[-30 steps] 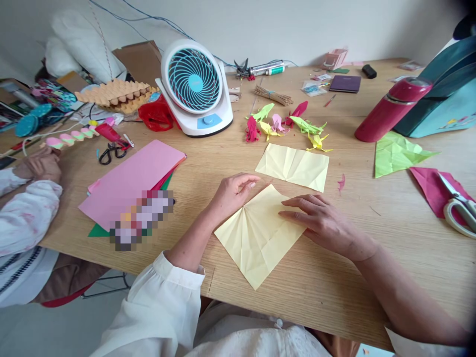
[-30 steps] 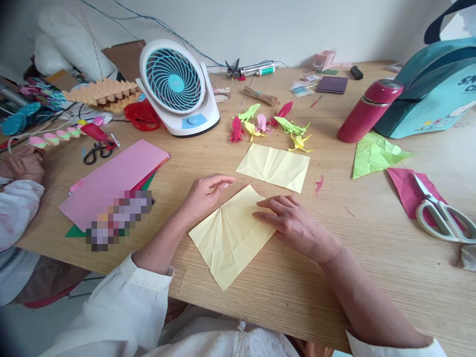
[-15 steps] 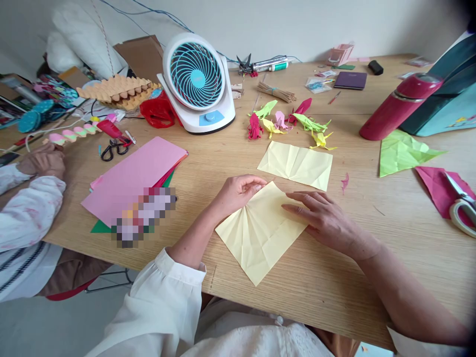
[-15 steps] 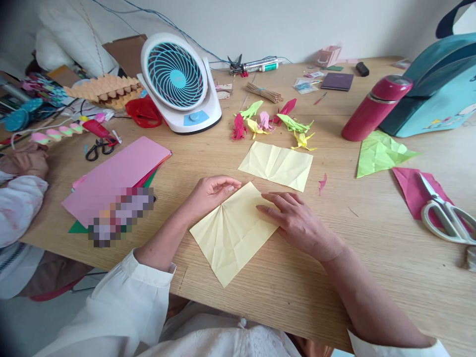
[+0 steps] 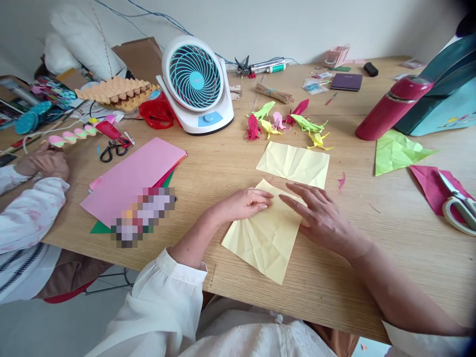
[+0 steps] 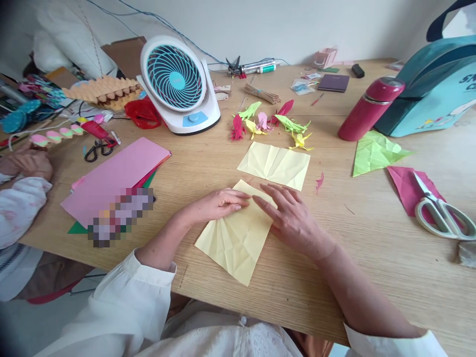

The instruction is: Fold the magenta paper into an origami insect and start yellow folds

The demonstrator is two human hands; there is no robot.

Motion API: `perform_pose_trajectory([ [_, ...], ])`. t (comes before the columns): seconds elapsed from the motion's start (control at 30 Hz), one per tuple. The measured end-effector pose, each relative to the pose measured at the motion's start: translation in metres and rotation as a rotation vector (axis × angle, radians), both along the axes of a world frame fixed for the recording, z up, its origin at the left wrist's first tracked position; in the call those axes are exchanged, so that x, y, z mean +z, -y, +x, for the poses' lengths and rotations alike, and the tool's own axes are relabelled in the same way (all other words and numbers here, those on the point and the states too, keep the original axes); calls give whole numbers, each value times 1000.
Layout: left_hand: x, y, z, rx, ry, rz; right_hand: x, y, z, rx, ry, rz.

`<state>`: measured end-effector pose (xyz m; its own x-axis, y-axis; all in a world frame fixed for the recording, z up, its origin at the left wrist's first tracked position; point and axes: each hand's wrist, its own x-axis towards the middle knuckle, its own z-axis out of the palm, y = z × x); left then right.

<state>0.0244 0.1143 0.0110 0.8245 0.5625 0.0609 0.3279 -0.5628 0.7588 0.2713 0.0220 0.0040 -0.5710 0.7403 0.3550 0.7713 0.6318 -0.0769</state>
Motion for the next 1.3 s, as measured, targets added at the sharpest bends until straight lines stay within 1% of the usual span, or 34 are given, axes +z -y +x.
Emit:
perform_pose_trajectory([
  [0.13,0,1,-2,86,-32,63,6,11,-21,204,22,-2],
  [0.17,0,1,-3,100,-41,71,6,13,-24,236,28,-8],
  [0.23,-1,1,-3,105,-48,87,3,12,-24,255,40,-11],
  [0.43,-6,-2,-4,29,-22,144,-8,-3,1,146,22,-23],
  [0.53,-9,0,-3,1,-25,178,-9,-7,7,173,-20,-40],
  [0.6,-7,2,-1,6,-31,211,-7,-6,5,202,-44,-31],
  [0.67,0,6,1,48,-11,258,-1,-4,3,177,-36,10],
  [0.77,18,16,3,127,94,316,10,1,1,47,30,114],
  [0.8,25,20,3,122,127,320,13,3,2,-4,53,146],
  [0.87,38,30,5,59,140,308,19,5,3,-94,87,193],
  [0.93,46,43,7,-13,66,306,22,5,4,-152,103,217],
  [1.0,48,55,9,-51,-49,330,23,5,5,-184,109,229],
  [1.07,47,65,11,-54,-142,351,23,5,4,-198,113,233],
  [1.17,44,76,12,-27,-210,368,24,6,2,-178,113,213],
  [1.3,43,81,7,5,-250,449,25,9,-5,-44,72,166],
])
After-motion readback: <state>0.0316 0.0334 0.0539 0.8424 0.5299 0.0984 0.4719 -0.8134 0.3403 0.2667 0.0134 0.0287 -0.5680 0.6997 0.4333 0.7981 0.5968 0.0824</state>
